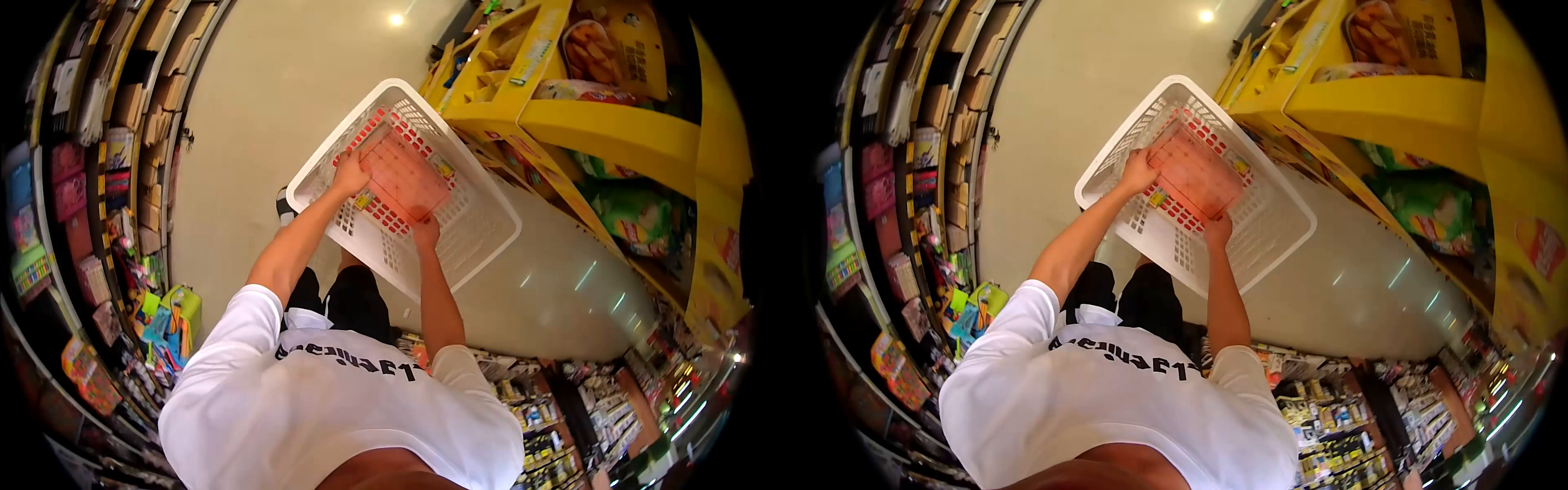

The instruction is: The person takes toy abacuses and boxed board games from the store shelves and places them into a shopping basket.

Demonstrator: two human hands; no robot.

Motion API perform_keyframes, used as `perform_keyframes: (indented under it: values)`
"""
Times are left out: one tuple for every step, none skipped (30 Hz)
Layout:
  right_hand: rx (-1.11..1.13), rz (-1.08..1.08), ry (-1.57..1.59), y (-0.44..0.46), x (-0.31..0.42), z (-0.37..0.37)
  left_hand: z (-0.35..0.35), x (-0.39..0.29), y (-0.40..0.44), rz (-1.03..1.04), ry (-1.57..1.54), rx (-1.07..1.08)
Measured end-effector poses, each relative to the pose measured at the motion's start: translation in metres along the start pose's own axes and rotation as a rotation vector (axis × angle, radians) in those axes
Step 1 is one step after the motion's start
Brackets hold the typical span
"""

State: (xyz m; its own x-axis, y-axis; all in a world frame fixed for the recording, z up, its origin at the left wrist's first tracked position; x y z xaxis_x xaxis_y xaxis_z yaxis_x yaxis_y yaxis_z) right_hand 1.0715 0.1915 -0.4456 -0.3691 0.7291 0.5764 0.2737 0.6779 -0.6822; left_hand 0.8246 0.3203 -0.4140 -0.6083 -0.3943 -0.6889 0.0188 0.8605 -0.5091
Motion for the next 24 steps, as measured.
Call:
perform_keyframes:
  values:
    - [0.019,-0.013,-0.009,0.002,-0.003,-0.002,0.001,-0.001,-0.001,-0.013,-0.004,-0.021]
    - [0.039,-0.009,0.208,0.005,-0.005,0.001,-0.002,-0.004,-0.002,0.040,0.014,-0.030]
    - [0.064,0.004,0.425,0.007,-0.009,0.004,-0.005,-0.006,-0.001,0.092,0.034,-0.039]
    - [0.059,-0.013,0.496,0.008,-0.015,0.003,0.011,0.011,0.008,0.138,0.073,0.070]
    - [0.073,-0.039,0.563,0.016,-0.020,0.003,0.023,0.028,0.021,0.175,0.111,0.159]
    - [0.085,-0.077,0.546,0.029,-0.039,0.002,0.024,0.024,0.020,0.197,0.042,0.110]
    - [0.098,-0.117,0.532,0.037,-0.053,0.003,0.028,0.015,0.013,0.224,-0.024,0.060]
    - [0.067,-0.059,0.604,0.030,-0.039,0.001,0.020,-0.005,0.001,0.292,0.042,-0.013]
    - [0.036,0.005,0.667,0.020,-0.025,-0.005,0.016,-0.015,-0.010,0.096,0.211,0.030]
    - [0.075,0.042,0.668,0.022,-0.020,-0.005,0.022,-0.021,-0.003,0.154,0.222,0.062]
    - [0.091,0.090,0.667,0.018,-0.022,-0.010,0.030,-0.023,0.000,0.222,0.232,0.115]
    - [0.145,0.137,0.637,0.015,-0.021,-0.013,0.009,-0.043,-0.015,0.051,0.179,0.135]
    - [0.198,0.182,0.603,0.013,-0.014,-0.018,-0.021,-0.072,-0.036,-0.117,0.116,0.154]
    - [0.189,0.219,0.591,0.001,-0.008,-0.023,-0.034,-0.088,-0.044,-0.057,0.102,0.150]
    - [0.179,0.255,0.578,-0.009,-0.003,-0.028,-0.043,-0.098,-0.051,0.004,0.091,0.145]
    - [0.260,0.263,0.621,-0.017,-0.003,-0.034,-0.045,-0.099,-0.055,0.003,0.088,0.121]
    - [0.341,0.273,0.661,-0.026,-0.004,-0.040,-0.041,-0.100,-0.059,0.055,0.104,0.144]
    - [0.336,0.277,0.651,-0.033,-0.005,-0.049,-0.038,-0.101,-0.062,0.114,0.123,0.164]
    - [0.331,0.281,0.641,-0.043,-0.006,-0.055,-0.035,-0.099,-0.069,0.115,0.143,0.142]
    - [0.300,0.257,0.623,-0.056,-0.002,-0.062,-0.035,-0.099,-0.077,0.115,0.163,0.119]
    - [0.265,0.228,0.605,-0.067,0.002,-0.072,-0.049,-0.110,-0.092,0.127,0.132,0.128]
    - [0.219,0.206,0.587,-0.084,0.011,-0.080,-0.064,-0.117,-0.112,0.140,0.102,0.137]
    - [0.174,0.184,0.570,-0.103,0.026,-0.086,-0.075,-0.114,-0.127,0.152,0.099,0.108]
    - [0.180,0.154,0.564,-0.122,0.045,-0.088,-0.086,-0.114,-0.143,0.273,-0.002,0.060]
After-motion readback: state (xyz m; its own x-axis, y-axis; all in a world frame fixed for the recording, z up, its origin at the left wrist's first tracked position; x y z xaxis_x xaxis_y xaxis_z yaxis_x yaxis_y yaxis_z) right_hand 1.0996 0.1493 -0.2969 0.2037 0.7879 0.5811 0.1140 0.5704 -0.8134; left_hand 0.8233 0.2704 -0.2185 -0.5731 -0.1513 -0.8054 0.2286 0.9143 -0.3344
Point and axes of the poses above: each hand's wrist, its own y-axis towards the middle knuckle, its own z-axis out of the palm, x = y × z, the point moved 5 cm from there along y, towards the middle knuckle, and after that the axes turned 9 degrees about x, right-handed, at the moved point
